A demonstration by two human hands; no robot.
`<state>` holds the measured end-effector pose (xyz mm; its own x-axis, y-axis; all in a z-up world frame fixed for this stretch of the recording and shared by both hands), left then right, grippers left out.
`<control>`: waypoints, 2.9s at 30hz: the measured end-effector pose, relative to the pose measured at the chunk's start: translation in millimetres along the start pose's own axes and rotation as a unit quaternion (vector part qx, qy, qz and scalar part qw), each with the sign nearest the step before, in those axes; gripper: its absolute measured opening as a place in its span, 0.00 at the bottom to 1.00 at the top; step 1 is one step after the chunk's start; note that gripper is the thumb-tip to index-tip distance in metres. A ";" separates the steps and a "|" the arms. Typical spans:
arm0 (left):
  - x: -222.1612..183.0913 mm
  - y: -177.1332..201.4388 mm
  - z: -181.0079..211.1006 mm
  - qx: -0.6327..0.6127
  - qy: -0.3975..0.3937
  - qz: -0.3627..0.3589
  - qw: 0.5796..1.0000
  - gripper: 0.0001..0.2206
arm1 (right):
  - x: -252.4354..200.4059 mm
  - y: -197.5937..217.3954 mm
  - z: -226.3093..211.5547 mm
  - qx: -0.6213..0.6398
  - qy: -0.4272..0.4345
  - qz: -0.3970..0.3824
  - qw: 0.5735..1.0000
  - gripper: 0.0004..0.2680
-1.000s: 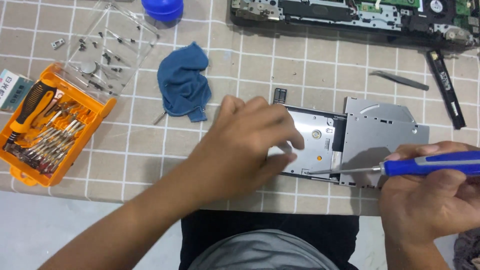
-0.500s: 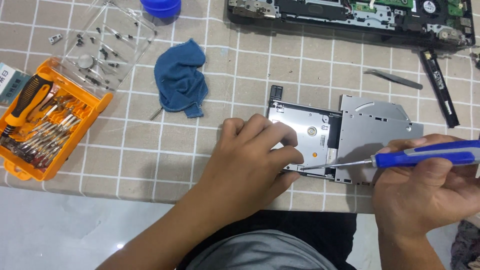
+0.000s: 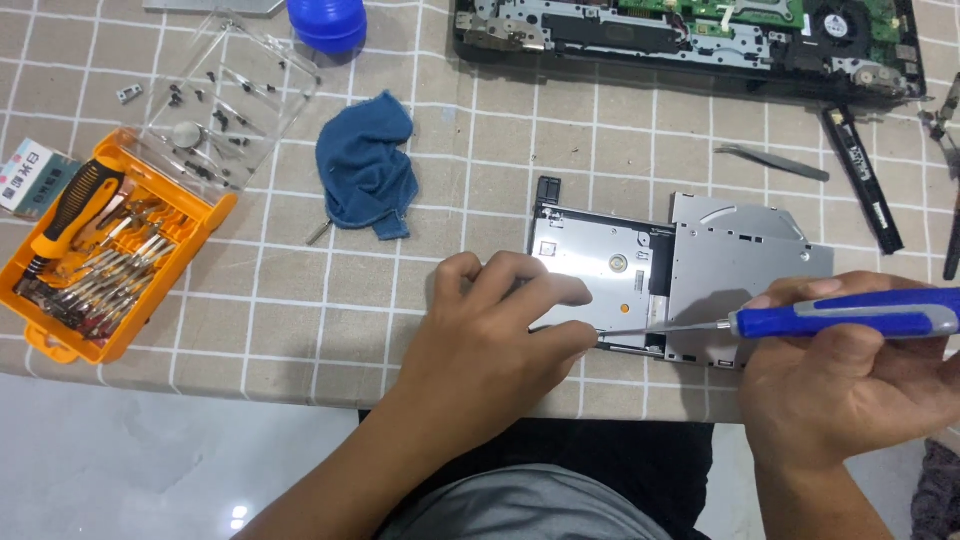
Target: Tightening small screws and adjusting components on a laptop hardware part using a screwdriver and tweezers.
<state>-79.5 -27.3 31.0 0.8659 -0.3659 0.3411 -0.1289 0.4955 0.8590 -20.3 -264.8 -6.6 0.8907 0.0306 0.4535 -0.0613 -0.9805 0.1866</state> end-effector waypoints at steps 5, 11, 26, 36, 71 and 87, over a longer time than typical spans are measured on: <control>5.0 -1.0 -2.7 -0.032 0.044 -0.029 0.998 0.04 | -3.3 1.7 4.6 0.042 0.009 0.017 0.999 0.15; 7.7 -7.9 -0.7 -0.046 0.037 -0.064 0.996 0.14 | -13.1 13.0 18.7 0.058 0.027 -0.057 0.996 0.15; 11.1 -23.3 -1.3 -0.129 0.001 -0.112 0.985 0.16 | -1.9 8.2 7.9 0.010 -0.014 0.022 1.000 0.14; 12.2 -19.4 -4.0 -0.109 0.011 -0.103 0.989 0.12 | -10.0 6.7 4.7 0.010 0.017 0.034 0.999 0.13; 18.2 -4.6 -8.8 -0.192 0.033 -0.084 0.977 0.07 | -20.9 -3.3 -6.9 0.090 -0.117 0.045 0.988 0.25; 19.4 -12.3 -8.7 -0.170 0.050 -0.059 0.982 0.01 | -7.5 -11.8 -24.7 -0.082 -0.202 0.017 0.976 0.26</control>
<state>-56.9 -33.6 23.7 0.9107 -0.3655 0.1924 0.1295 0.6949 0.7073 -37.4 -248.7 9.3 0.9896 -0.1139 0.0874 -0.1366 -0.9343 0.3294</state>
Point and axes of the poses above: each hand's wrist, its own x-axis towards the middle knuckle, its own y-axis out of the back of the hand, z = x × y, the point moved 7 cm from there along x, towards the middle knuckle, and after that the axes turned 15 degrees about -z, right-handed, at the moved point
